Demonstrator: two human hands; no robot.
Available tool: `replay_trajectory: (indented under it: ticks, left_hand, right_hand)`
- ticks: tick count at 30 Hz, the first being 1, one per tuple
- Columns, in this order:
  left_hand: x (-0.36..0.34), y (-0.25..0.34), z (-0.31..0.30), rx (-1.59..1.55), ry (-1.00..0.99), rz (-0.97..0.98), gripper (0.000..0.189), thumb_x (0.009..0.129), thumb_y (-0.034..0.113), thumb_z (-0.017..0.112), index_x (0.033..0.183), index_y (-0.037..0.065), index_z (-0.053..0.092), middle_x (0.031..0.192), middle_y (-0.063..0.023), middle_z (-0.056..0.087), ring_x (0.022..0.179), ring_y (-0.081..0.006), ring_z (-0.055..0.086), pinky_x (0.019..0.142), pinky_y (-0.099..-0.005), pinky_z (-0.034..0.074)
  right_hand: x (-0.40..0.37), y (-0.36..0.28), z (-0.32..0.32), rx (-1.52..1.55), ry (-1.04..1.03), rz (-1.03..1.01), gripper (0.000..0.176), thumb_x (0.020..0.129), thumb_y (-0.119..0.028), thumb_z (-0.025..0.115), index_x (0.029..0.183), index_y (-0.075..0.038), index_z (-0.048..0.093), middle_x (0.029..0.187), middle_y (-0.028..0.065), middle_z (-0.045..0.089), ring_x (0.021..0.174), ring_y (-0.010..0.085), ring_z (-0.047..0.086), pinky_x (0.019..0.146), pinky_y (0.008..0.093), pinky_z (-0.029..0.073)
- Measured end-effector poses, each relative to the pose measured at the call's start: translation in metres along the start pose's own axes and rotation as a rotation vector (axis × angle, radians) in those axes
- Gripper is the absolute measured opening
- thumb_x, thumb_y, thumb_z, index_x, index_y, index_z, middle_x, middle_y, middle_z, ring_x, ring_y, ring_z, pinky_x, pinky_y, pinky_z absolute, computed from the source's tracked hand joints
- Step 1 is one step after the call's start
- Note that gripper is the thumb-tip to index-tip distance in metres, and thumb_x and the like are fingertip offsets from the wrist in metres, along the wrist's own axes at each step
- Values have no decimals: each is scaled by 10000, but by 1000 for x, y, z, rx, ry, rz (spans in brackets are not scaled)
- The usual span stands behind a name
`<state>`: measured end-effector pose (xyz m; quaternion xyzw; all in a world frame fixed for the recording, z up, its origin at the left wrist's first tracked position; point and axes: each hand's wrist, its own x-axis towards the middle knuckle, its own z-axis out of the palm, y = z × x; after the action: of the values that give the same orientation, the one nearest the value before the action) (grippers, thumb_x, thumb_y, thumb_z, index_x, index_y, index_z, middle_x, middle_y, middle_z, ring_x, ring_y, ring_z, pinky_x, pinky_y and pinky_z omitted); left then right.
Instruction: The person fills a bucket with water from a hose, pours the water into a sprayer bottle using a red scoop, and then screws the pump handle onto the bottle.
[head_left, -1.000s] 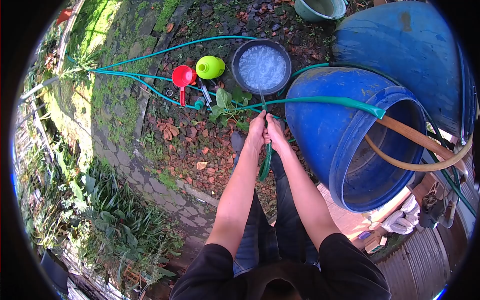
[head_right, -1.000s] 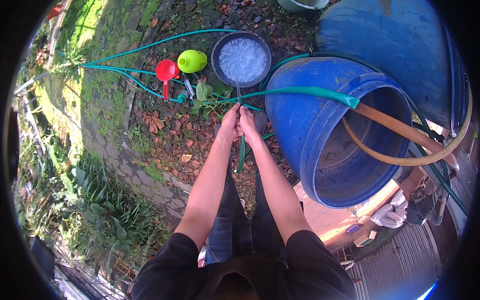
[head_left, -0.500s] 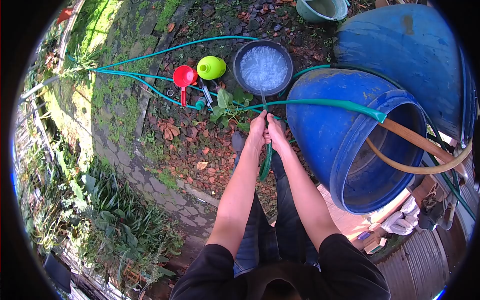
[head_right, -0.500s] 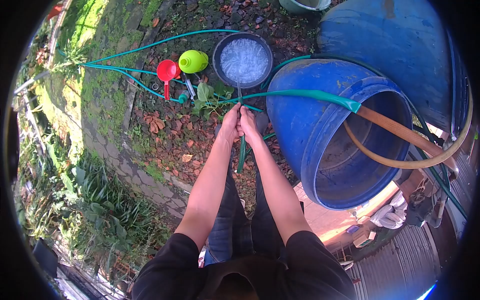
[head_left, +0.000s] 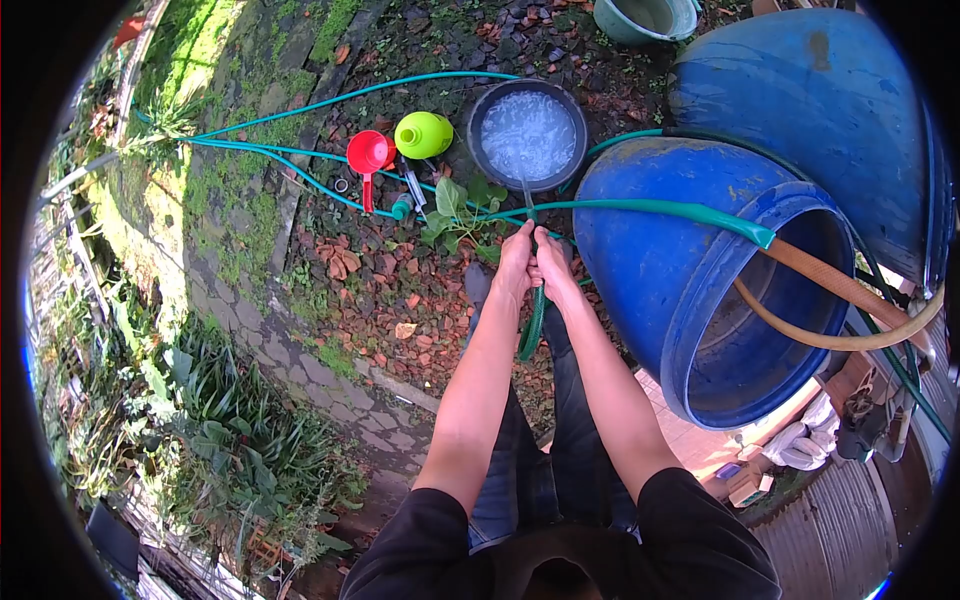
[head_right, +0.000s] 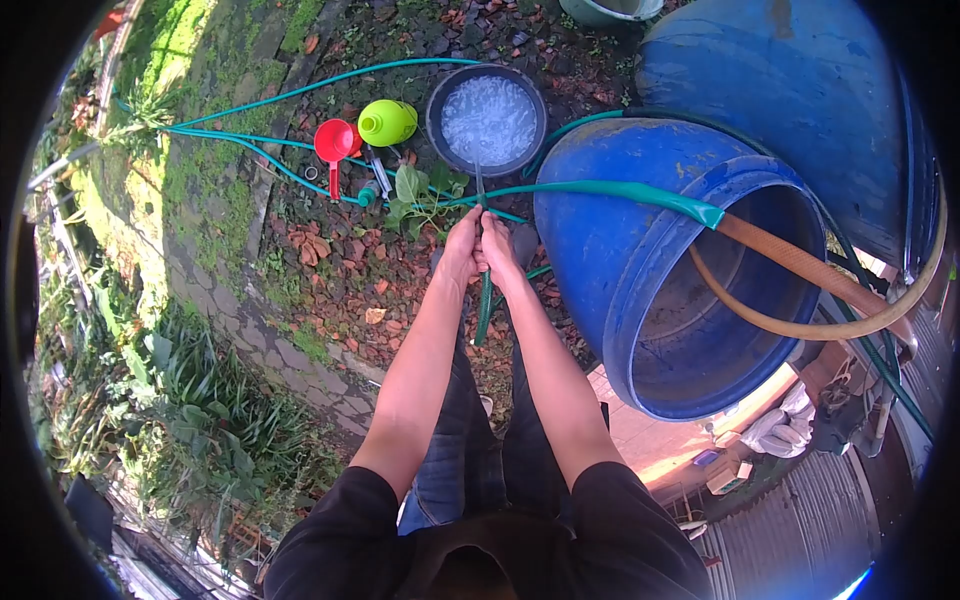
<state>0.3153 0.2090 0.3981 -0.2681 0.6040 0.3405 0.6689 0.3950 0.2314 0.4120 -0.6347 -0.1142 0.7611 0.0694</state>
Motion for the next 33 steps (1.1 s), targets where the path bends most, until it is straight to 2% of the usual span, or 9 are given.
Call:
replay_trajectory:
  ticks: [15,30,33]
  left_hand:
    - [5,1,-3,20,8,22,429,1024,505,473,807,155,591,450,46,394,272,-122,317,243,-279,272]
    - [11,-1,-4,24,0,31,416,1029,505,465,874,158,632,485,42,432,285,-112,312,245,-281,256]
    - [15,-1,-6,-18,-20,27,408,1001,506,543,923,109,594,485,-5,384,287,-140,354,251,-311,290]
  right_hand:
    - [0,-4,3,38,-14,36,341,1078,-417,437,912,-130,516,591,-43,448,369,61,362,307,241,254]
    - [-2,-7,3,17,-15,19,349,1078,-430,429,897,-139,499,581,-50,425,364,59,349,302,237,250]
    - [-4,-8,4,17,-8,15,347,1078,-430,429,895,-142,492,578,-52,417,363,59,346,301,236,250]
